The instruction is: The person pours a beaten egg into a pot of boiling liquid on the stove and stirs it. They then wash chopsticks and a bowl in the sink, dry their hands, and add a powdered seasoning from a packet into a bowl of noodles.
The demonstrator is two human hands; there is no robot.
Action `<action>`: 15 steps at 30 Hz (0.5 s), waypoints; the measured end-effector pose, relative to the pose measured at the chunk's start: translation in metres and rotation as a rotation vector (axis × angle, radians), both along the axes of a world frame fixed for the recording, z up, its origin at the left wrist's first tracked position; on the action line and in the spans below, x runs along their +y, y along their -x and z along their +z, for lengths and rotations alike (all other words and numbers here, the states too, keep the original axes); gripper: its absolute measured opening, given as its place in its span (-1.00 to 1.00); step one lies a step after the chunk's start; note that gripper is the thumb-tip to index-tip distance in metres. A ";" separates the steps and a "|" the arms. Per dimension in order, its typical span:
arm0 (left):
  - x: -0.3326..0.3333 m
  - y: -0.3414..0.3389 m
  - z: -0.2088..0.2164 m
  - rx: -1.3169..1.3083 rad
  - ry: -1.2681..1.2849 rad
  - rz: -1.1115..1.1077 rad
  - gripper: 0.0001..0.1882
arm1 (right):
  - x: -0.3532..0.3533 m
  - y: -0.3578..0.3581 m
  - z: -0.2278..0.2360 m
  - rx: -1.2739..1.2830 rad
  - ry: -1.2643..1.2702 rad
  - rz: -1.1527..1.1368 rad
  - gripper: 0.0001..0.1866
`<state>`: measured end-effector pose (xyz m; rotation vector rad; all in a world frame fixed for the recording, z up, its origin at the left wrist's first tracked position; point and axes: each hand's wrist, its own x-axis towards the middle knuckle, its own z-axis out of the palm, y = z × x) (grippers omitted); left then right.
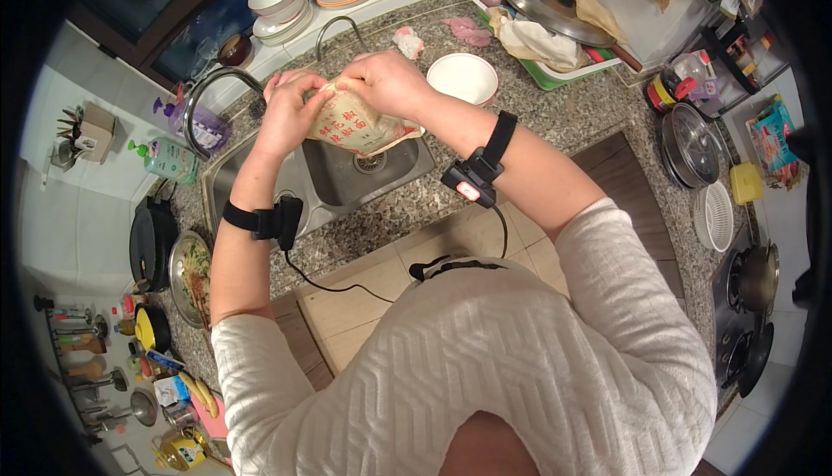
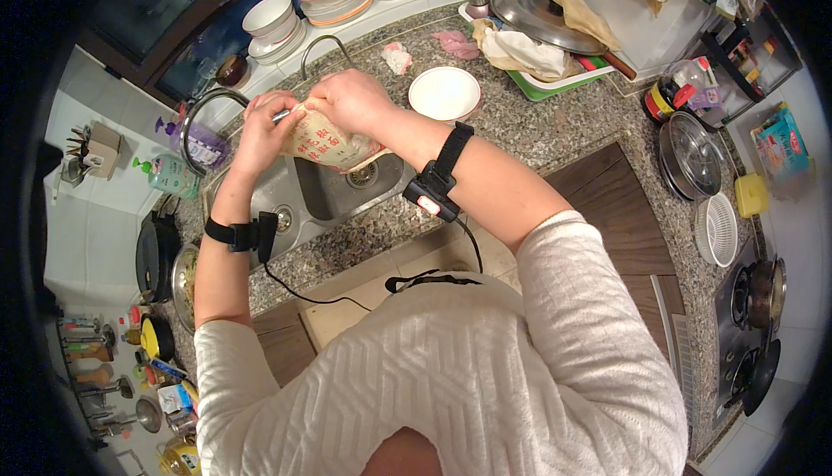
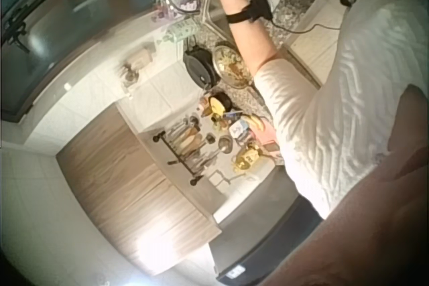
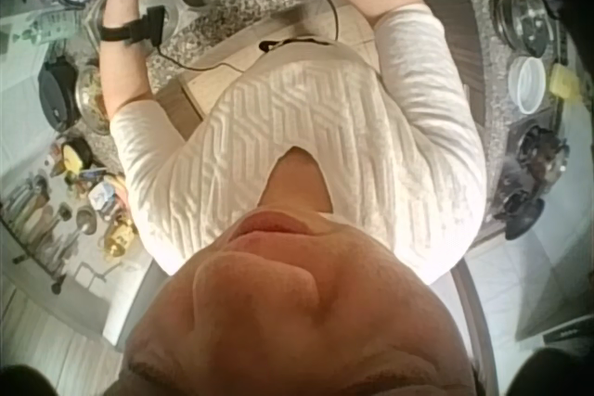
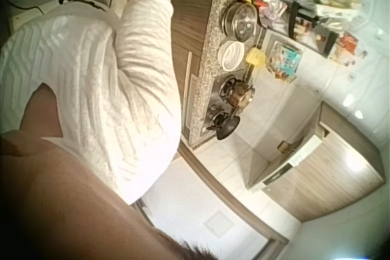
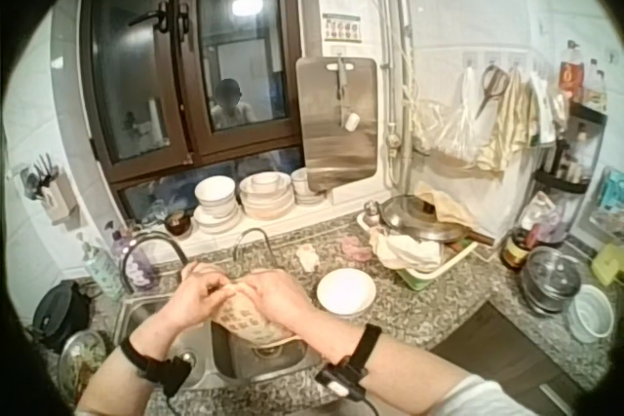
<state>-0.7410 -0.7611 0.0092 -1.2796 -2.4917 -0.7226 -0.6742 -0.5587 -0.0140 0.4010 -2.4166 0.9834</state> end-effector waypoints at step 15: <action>0.012 -0.004 0.007 -0.032 -0.084 -0.013 -0.81 | 0.009 -0.005 0.012 0.045 -0.034 -0.008 -0.80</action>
